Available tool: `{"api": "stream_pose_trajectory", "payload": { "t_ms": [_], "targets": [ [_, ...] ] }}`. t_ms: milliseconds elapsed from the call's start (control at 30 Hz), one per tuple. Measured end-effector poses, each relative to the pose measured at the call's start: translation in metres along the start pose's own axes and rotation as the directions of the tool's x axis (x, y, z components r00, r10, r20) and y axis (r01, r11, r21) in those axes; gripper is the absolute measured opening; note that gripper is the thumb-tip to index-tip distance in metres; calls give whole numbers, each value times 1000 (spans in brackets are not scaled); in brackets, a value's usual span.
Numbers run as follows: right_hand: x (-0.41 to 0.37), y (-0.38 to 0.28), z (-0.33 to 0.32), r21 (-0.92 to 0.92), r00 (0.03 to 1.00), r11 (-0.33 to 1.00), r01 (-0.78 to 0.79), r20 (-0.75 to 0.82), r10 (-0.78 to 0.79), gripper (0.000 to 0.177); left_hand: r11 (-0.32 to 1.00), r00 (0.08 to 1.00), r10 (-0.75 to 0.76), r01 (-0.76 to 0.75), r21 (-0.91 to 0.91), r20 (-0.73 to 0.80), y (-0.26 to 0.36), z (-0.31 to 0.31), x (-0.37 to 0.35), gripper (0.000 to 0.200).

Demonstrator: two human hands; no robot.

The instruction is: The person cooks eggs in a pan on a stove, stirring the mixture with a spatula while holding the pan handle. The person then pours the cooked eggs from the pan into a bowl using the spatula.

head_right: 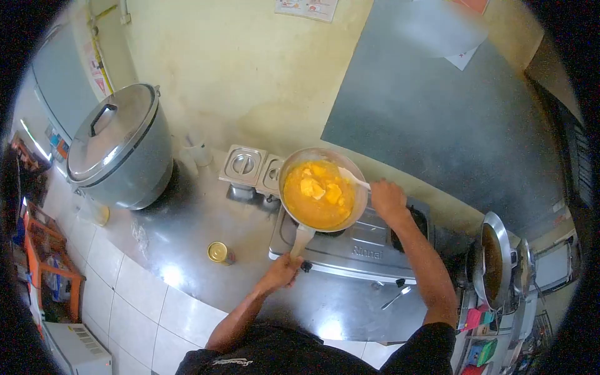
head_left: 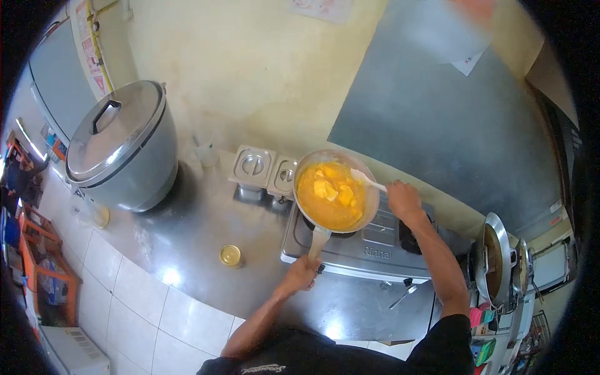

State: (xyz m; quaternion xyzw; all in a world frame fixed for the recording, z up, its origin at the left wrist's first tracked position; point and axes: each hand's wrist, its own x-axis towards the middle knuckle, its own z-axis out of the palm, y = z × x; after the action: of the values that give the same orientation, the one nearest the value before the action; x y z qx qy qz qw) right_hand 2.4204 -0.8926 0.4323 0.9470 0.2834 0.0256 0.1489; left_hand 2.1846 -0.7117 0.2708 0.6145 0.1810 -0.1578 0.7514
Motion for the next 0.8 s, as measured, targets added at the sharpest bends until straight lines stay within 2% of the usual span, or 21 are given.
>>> {"api": "stream_pose_trajectory", "payload": {
  "t_ms": [67, 100, 133, 167, 200, 233, 300, 367, 400, 467, 600, 667, 733, 800],
  "targets": [
    [4, 1, 23, 10, 999, 999, -53, 6, 53, 24, 985, 1000, -21, 20, 171, 1, 6, -3, -1, 34],
    [6, 1, 33, 26, 995, 995, -101, 15, 101, 25, 986, 1000, -14, 14, 169, 1, 8, -3, -1, 34],
    [7, 1, 35, 24, 995, 995, -99, 11, 99, 25, 968, 999, -26, 34, 249, -37, 11, -3, -1, 36],
    [8, 1, 38, 69, 987, 986, -153, 55, 149, 23, 942, 997, -36, 59, 329, -75, 14, -4, -2, 38],
    [8, 2, 42, 112, 975, 971, -209, 103, 198, 21, 942, 997, -35, 58, 331, -74, 16, -4, -4, 38],
    [10, 6, 51, 113, 974, 971, -213, 104, 201, 21, 928, 995, -8, 45, 370, -101, 22, -3, -9, 40],
    [17, 17, 76, 192, 993, 975, -115, 60, 105, 21, 911, 993, 17, 34, 411, -121, 15, -5, -5, 41],
    [29, 17, 87, 211, 987, 966, -148, 96, 130, 21, 801, 955, 283, -184, 570, -89, -5, -12, 7, 43],
    [36, 17, 91, 228, 981, 958, -173, 131, 146, 22, 801, 956, 280, -181, 571, -90, -5, -14, 10, 43],
    [44, 17, 95, 264, 983, 951, -162, 129, 132, 24, 852, 998, 64, -43, 522, -22, 17, -17, 2, 44],
    [73, 25, 98, 315, 981, 935, -164, 152, 120, 27, 765, 981, 194, -133, 630, -29, 16, -16, 6, 43],
    [84, 28, 94, 326, 983, 934, -145, 157, 98, 27, 833, 1000, -4, -6, 554, 17, 35, -17, -2, 42],
    [100, 28, 91, 341, 985, 933, -118, 162, 65, 27, 827, 1000, 27, -26, 561, 8, 35, -19, -1, 42],
    [116, 31, 95, 292, 985, 956, 17, 159, -66, 25, 824, 999, 51, -40, 565, -2, 34, -21, -2, 41]
  ]
}}
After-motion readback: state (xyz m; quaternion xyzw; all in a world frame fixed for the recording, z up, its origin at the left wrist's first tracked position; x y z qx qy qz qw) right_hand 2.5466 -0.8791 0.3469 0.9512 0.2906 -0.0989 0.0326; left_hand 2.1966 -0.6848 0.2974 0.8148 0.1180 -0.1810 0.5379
